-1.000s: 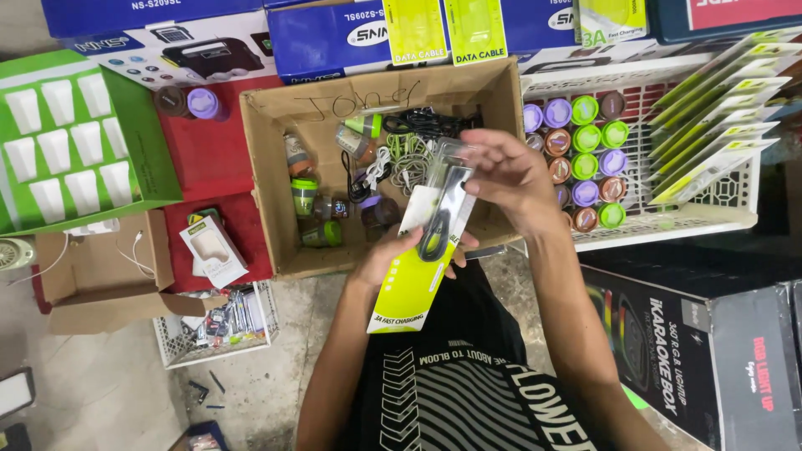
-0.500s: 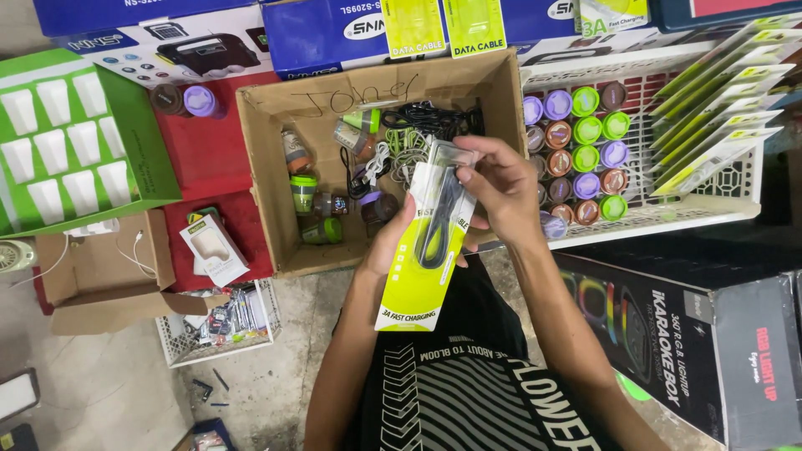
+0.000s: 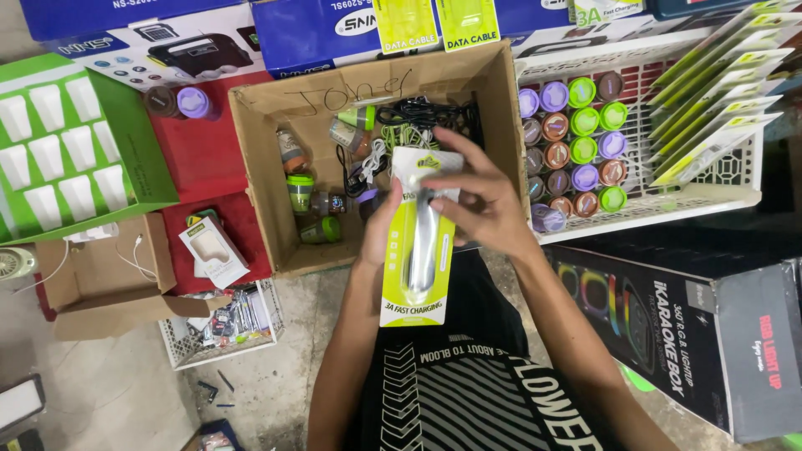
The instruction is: Organizing various USB cables and small retail items within cardboard boxes in a storage area.
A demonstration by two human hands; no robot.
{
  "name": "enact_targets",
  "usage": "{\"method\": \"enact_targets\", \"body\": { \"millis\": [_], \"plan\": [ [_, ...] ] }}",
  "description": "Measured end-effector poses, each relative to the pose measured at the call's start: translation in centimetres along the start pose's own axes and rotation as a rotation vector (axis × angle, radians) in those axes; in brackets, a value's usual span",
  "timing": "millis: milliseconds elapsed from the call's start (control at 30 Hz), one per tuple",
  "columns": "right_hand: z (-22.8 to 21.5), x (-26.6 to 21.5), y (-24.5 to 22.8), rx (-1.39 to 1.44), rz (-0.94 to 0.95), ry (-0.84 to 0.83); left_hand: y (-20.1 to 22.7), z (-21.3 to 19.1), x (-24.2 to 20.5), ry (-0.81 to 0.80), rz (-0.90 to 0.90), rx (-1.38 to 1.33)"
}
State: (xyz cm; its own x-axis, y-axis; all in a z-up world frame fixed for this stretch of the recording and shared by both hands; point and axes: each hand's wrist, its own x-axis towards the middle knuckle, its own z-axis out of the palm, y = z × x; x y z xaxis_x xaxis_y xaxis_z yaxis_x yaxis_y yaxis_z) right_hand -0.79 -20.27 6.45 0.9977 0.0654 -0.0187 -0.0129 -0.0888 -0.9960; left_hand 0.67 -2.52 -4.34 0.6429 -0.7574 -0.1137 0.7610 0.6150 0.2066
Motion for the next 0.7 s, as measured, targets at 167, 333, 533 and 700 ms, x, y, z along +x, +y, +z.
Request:
{"method": "enact_targets", "body": {
  "millis": [167,333,533,700],
  "plan": [
    [0.6,-1.0,1.4,-0.145,-0.172,-0.030,1.0,0.6,0.4,0.074,0.049,0.059],
    [0.9,-1.6,2.0,-0.223,-0.146,0.019,0.3,-0.6,0.9,0.113,0.045,0.104],
    [0.6,-2.9,1.9,-0.444,-0.250,0.075,-0.4,2.5,2.5,0.302,0.250,0.418],
    [-0.5,-4.4,2.5,-0.580,-0.117,0.252,-1.2,4.8,4.6,0.187,0.475,0.601]
  ]
}}
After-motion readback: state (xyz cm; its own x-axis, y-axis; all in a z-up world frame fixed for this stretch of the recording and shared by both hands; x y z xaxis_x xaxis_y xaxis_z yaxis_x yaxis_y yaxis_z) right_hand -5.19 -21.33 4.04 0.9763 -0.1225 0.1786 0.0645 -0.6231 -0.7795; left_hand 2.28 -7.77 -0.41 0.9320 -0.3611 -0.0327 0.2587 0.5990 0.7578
